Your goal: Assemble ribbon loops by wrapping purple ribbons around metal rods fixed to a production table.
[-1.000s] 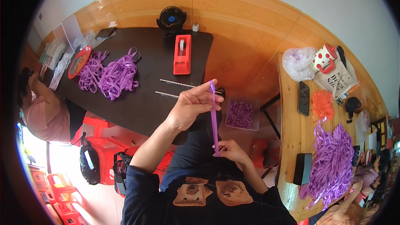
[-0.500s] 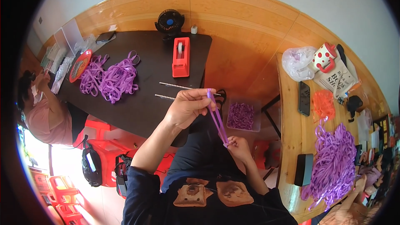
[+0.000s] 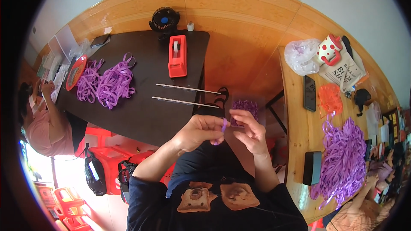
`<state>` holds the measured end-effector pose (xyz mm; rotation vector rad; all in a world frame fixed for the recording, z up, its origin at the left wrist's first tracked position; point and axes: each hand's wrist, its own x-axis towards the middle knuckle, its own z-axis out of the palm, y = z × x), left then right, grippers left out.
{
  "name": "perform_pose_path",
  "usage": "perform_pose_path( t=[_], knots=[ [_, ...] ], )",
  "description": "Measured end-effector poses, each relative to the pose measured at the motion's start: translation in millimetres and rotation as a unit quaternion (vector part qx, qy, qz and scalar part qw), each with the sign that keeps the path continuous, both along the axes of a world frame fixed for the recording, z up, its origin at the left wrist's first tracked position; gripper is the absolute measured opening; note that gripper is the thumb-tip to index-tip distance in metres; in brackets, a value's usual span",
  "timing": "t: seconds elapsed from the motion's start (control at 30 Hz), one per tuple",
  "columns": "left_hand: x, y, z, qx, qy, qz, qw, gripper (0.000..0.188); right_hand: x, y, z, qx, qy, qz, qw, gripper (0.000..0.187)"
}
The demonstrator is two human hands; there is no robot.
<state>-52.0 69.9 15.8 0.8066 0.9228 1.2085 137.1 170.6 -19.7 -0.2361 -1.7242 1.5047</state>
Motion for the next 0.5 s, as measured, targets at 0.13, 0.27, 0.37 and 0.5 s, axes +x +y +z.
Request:
perform_pose_path(
  t=[0.13,0.27,0.37,0.5],
  knots=[
    [-1.6,-9.0,2.6,-0.035,-0.024,-0.048,0.998,0.026,-15.1,9.9,27.0,0.078,-0.008,0.111,0.991,0.035],
    [-8.8,-16.0,-2.2,-0.039,-0.077,-0.085,0.993,0.022,-20.3,11.9,22.2,0.153,-0.05,0.148,0.976,0.015],
    [-10.3,-14.4,-4.9,-0.048,-0.113,-0.093,0.988,0.02,-20.9,10.9,18.2,0.151,-0.055,0.135,0.978,0.012],
    [-13.5,-15.5,-12.7,-0.057,-0.087,-0.096,0.99,0.016,-20.2,8.0,25.3,0.195,-0.053,0.106,0.974,0.013]
  ],
)
